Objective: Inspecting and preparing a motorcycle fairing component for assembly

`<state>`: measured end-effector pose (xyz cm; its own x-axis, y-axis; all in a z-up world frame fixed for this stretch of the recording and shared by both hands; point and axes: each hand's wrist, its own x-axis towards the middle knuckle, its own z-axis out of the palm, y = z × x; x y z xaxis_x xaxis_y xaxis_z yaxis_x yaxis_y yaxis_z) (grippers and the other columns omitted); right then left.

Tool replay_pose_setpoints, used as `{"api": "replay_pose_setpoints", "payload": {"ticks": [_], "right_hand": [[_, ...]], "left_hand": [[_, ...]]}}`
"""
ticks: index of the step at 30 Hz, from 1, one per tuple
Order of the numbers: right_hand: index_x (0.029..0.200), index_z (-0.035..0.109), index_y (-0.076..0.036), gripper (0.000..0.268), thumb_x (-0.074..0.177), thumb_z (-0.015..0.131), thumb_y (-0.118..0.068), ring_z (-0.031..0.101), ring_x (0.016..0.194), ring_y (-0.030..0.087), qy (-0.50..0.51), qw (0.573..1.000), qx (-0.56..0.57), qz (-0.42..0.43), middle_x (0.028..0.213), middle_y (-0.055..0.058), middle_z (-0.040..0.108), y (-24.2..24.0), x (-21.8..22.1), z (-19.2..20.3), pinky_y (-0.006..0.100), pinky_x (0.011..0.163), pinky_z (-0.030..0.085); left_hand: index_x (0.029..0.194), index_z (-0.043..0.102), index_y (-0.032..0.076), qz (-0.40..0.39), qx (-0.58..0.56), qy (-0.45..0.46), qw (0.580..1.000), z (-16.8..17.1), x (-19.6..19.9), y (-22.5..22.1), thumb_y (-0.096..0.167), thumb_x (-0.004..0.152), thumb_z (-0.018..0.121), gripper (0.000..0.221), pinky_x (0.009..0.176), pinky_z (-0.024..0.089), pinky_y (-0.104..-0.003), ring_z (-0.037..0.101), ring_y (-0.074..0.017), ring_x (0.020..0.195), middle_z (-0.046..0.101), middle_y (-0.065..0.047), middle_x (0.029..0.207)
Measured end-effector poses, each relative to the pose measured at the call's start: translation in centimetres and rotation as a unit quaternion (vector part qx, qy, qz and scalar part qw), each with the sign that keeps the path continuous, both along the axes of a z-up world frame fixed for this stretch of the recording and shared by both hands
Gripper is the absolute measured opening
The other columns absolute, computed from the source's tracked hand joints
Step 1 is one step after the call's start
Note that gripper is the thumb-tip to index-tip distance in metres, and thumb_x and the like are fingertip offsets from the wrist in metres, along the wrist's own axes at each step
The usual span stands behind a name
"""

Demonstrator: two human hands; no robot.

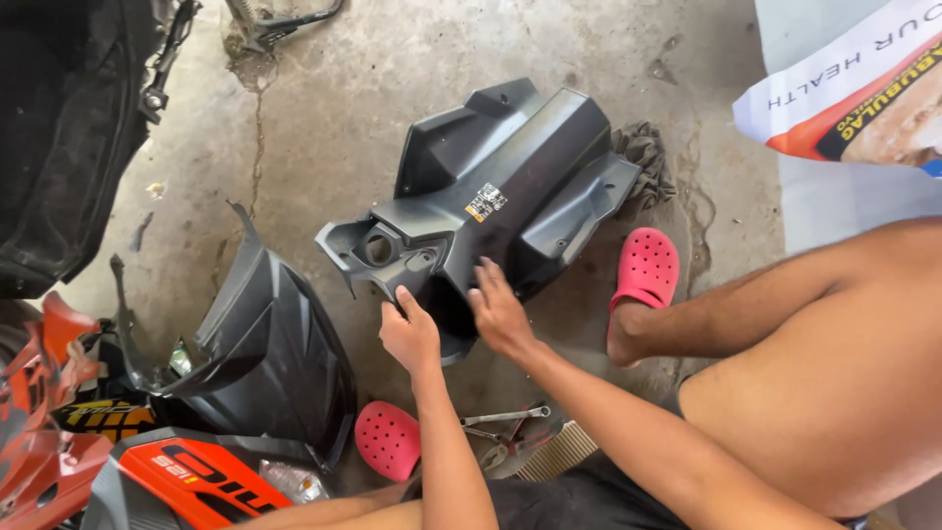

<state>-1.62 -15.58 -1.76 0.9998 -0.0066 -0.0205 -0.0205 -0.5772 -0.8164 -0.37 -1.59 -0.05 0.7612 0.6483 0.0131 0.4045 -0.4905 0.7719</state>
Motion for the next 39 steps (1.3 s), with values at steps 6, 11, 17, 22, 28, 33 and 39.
{"api": "replay_pose_setpoints", "payload": {"ticks": [6, 11, 17, 22, 28, 33, 39], "right_hand": [[0.158, 0.037, -0.002, 0.054, 0.106, 0.041, -0.015, 0.031, 0.150, 0.041, -0.088, 0.994, 0.013, 0.065, 0.164, 0.025, 0.031, 1.8, -1.5, 0.2, 0.048, 0.126, 0.025], [0.162, 0.012, 0.003, 0.084, 0.104, 0.038, -0.052, 0.020, 0.155, 0.040, 0.215, 0.968, 0.064, -0.113, 0.167, 0.031, 0.015, 1.9, -2.5, -4.1, 0.050, 0.128, 0.017], [0.158, 0.011, 0.013, 0.077, 0.109, 0.030, -0.044, 0.013, 0.155, 0.048, 0.224, 0.969, 0.035, -0.103, 0.163, 0.040, 0.010, 1.0, -0.1, -2.5, 0.054, 0.127, 0.014], [0.157, 0.018, 0.014, 0.074, 0.113, 0.022, -0.044, 0.016, 0.155, 0.049, 0.179, 0.978, 0.022, -0.101, 0.163, 0.039, 0.017, -1.7, 4.3, -3.6, 0.050, 0.128, 0.013], [0.162, 0.017, 0.002, 0.090, 0.101, 0.036, -0.062, 0.034, 0.150, 0.042, 0.339, 0.936, -0.005, -0.090, 0.164, 0.027, 0.019, -3.0, 2.7, -6.1, 0.051, 0.118, 0.035], [0.162, 0.015, 0.006, 0.072, 0.106, 0.036, -0.033, 0.019, 0.154, 0.047, 0.165, 0.985, 0.002, -0.058, 0.170, 0.026, 0.003, -1.7, 2.9, 1.3, 0.053, 0.123, 0.030], [0.163, 0.020, 0.001, 0.074, 0.104, 0.035, -0.039, 0.033, 0.150, 0.040, 0.275, 0.954, 0.049, -0.111, 0.165, 0.025, 0.022, -1.2, 0.3, -0.9, 0.050, 0.120, 0.035]], "left_hand": [[0.078, 0.054, 0.007, 0.006, -0.022, 0.010, 1.000, 0.5, -0.2, 0.1, 0.046, 0.105, 0.053, 0.047, 0.073, 0.055, -0.056, 0.069, -0.0476, 0.078, 0.065, -0.021, 0.066], [0.078, 0.055, 0.008, -0.001, -0.024, 0.016, 1.000, -0.3, -0.1, 0.2, 0.046, 0.105, 0.053, 0.046, 0.073, 0.055, -0.056, 0.069, -0.0476, 0.077, 0.066, -0.020, 0.067], [0.079, 0.054, 0.009, 0.001, -0.025, 0.024, 0.999, -0.3, -0.4, 0.0, 0.047, 0.104, 0.054, 0.046, 0.074, 0.055, -0.056, 0.069, -0.0485, 0.078, 0.065, -0.020, 0.067], [0.079, 0.054, 0.009, 0.001, -0.026, 0.018, 1.000, -0.3, -0.1, 0.1, 0.048, 0.103, 0.055, 0.046, 0.074, 0.054, -0.057, 0.068, -0.0488, 0.079, 0.066, -0.021, 0.067], [0.077, 0.052, 0.011, -0.005, -0.002, 0.023, 1.000, -0.1, -0.1, -0.1, 0.046, 0.103, 0.056, 0.044, 0.072, 0.056, -0.054, 0.069, -0.0447, 0.073, 0.063, -0.017, 0.062], [0.077, 0.051, 0.011, -0.015, -0.005, -0.002, 1.000, 0.5, -0.2, 0.0, 0.044, 0.105, 0.055, 0.043, 0.069, 0.056, -0.051, 0.069, -0.0423, 0.069, 0.062, -0.015, 0.060], [0.078, 0.052, 0.011, -0.009, 0.008, 0.006, 1.000, -0.7, -0.4, 0.2, 0.046, 0.104, 0.056, 0.043, 0.070, 0.056, -0.052, 0.070, -0.0428, 0.072, 0.063, -0.015, 0.062]]}}
